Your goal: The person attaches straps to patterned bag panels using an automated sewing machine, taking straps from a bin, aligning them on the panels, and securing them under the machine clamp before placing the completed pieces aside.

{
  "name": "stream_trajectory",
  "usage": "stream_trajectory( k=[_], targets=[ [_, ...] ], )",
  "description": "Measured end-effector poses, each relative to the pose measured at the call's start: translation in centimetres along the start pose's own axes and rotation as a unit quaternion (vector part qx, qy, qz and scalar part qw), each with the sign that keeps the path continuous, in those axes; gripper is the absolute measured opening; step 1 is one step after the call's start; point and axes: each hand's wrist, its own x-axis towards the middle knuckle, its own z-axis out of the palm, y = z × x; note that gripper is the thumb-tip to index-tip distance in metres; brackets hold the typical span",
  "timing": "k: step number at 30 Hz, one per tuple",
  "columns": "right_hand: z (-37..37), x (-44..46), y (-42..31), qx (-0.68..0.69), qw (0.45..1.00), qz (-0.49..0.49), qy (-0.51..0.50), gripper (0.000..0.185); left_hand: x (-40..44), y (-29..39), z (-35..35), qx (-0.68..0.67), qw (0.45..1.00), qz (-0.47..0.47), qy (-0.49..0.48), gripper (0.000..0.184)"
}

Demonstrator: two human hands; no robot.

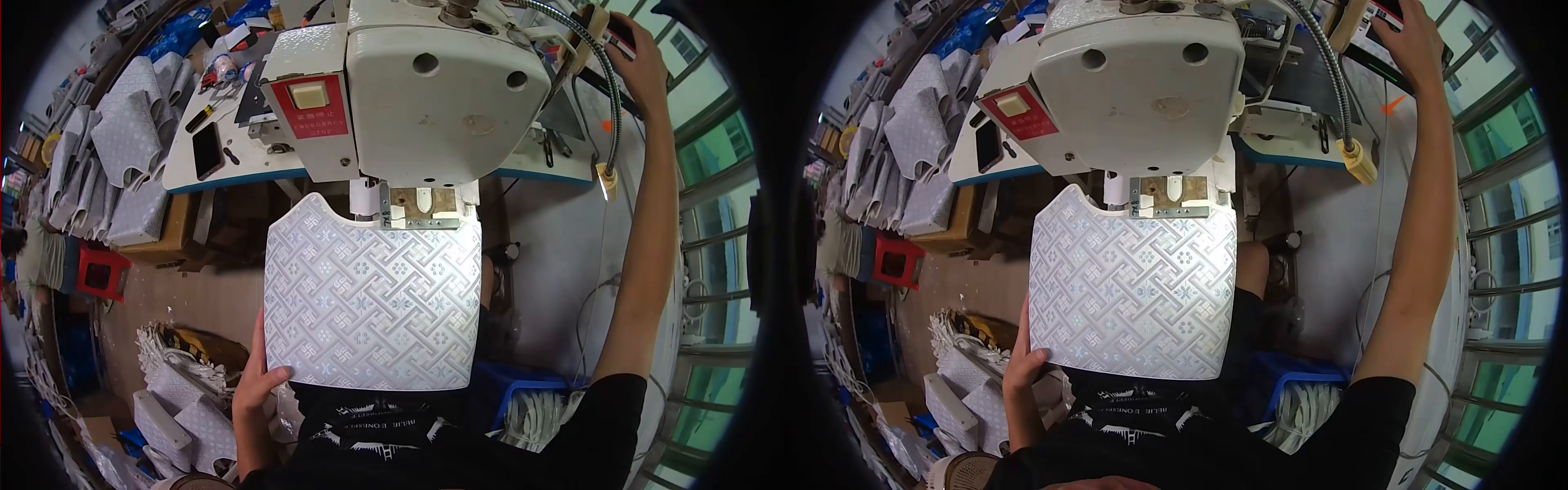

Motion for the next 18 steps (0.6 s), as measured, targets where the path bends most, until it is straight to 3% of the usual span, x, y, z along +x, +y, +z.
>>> stream_trajectory(
  k=[5, 18],
  targets=[
    [-0.1, -0.2, 0.3, 0.0, 1.0, 0.001, -0.006, 0.055, -0.6, -0.5, -0.4, -0.029, 0.999, -0.002, -0.016, 0.115],
    [-0.1, -0.1, 0.1, -0.009, 1.0, -0.003, -0.004, 0.056, -0.2, 2.2, 2.4, -0.014, 0.998, 0.011, 0.053, 0.105]
  ],
)
